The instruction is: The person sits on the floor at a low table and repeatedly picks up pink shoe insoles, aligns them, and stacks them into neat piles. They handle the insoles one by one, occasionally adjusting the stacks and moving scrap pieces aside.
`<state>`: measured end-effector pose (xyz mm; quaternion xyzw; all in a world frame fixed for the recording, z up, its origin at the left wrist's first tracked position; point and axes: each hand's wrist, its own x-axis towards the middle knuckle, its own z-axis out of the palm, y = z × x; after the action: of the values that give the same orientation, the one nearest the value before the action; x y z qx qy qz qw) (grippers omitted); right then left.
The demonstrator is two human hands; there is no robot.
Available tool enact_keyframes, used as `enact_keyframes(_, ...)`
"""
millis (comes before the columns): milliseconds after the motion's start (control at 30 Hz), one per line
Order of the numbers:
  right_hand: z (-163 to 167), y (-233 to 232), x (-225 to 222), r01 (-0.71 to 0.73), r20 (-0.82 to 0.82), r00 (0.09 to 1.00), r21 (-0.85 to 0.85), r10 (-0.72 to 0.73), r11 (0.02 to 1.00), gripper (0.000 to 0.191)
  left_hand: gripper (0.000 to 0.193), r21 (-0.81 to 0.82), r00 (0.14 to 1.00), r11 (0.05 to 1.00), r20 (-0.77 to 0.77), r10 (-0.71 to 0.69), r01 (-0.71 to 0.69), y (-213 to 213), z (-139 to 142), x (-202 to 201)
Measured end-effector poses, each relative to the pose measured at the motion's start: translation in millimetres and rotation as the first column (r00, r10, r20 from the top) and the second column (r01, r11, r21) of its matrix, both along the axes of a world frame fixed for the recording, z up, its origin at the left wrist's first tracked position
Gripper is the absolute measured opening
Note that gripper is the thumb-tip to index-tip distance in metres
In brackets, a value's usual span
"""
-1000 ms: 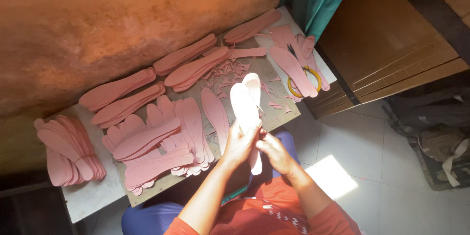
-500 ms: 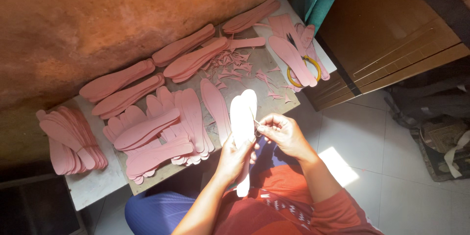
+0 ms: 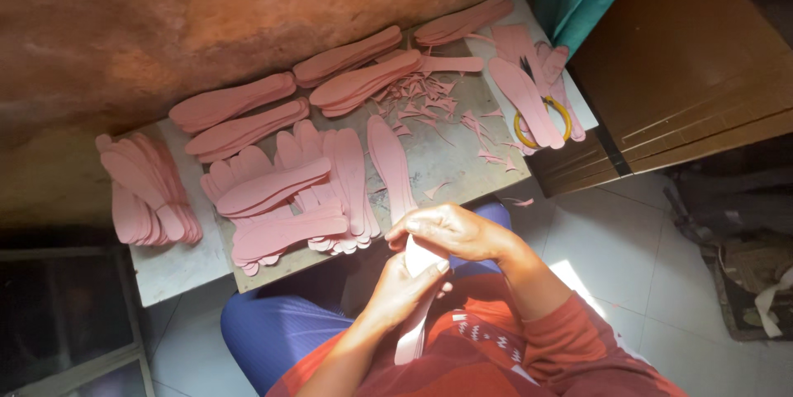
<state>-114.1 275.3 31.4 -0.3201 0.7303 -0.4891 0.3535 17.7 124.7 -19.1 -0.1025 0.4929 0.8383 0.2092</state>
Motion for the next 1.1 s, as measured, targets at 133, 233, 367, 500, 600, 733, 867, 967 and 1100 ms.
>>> enact_keyframes(133, -10, -28, 9, 0.154, -0.040, 0.985, -0.245, -0.169, 0.957, 0.058, 0.031, 0.008, 0.968, 0.973, -0.100, 0.230, -0.230, -7, 2, -4)
enact_keyframes(233, -22, -45, 24, 0.279, 0.092, 0.960, -0.399, -0.264, 0.874, 0.068, 0.029, -0.074, 0.809, 0.806, -0.093, 0.580, -0.587, -23, 7, -11)
enact_keyframes(367, -35, -64, 70, 0.340, 0.475, 0.863, -0.296, -0.172, 0.892, 0.075, 0.029, 0.105, 0.341, 0.344, -0.052, 0.939, -0.933, -71, 18, -28)
enact_keyframes(500, -51, -98, 117, 0.540, 0.558, 0.766, -0.290, -0.319, 0.790, 0.079, 0.027, 0.186, 0.098, 0.103, -0.034, 0.995, -0.977, -99, 26, -32)
enact_keyframes(600, -66, -117, 120, 0.510, 0.286, 0.859, -0.421, -0.424, 0.750, 0.091, 0.028, 0.201, 0.033, 0.030, 0.010, 0.999, -0.979, -107, 23, -33)
enact_keyframes(733, -89, -127, 96, 0.523, 0.290, 0.848, -0.316, -0.444, 0.792, 0.060, 0.032, 0.255, 0.014, -0.019, 0.124, 0.992, -0.967, -127, 15, -29)
enact_keyframes(867, -96, -138, 82, 0.506, 0.369, 0.839, -0.255, -0.401, 0.824, 0.038, 0.037, 0.267, 0.023, -0.039, 0.224, 0.974, -0.963, -142, 7, -28)
enact_keyframes(967, -87, -154, 69, 0.490, 0.433, 0.826, -0.236, -0.360, 0.839, 0.036, 0.033, 0.161, -0.037, -0.092, 0.314, 0.949, -0.983, -154, -1, -34)
enact_keyframes(1100, -64, -175, 46, 0.562, 0.636, 0.681, -0.139, -0.362, 0.815, 0.039, 0.044, 0.210, -0.129, -0.171, 0.199, 0.971, -0.963, -175, -12, -51)
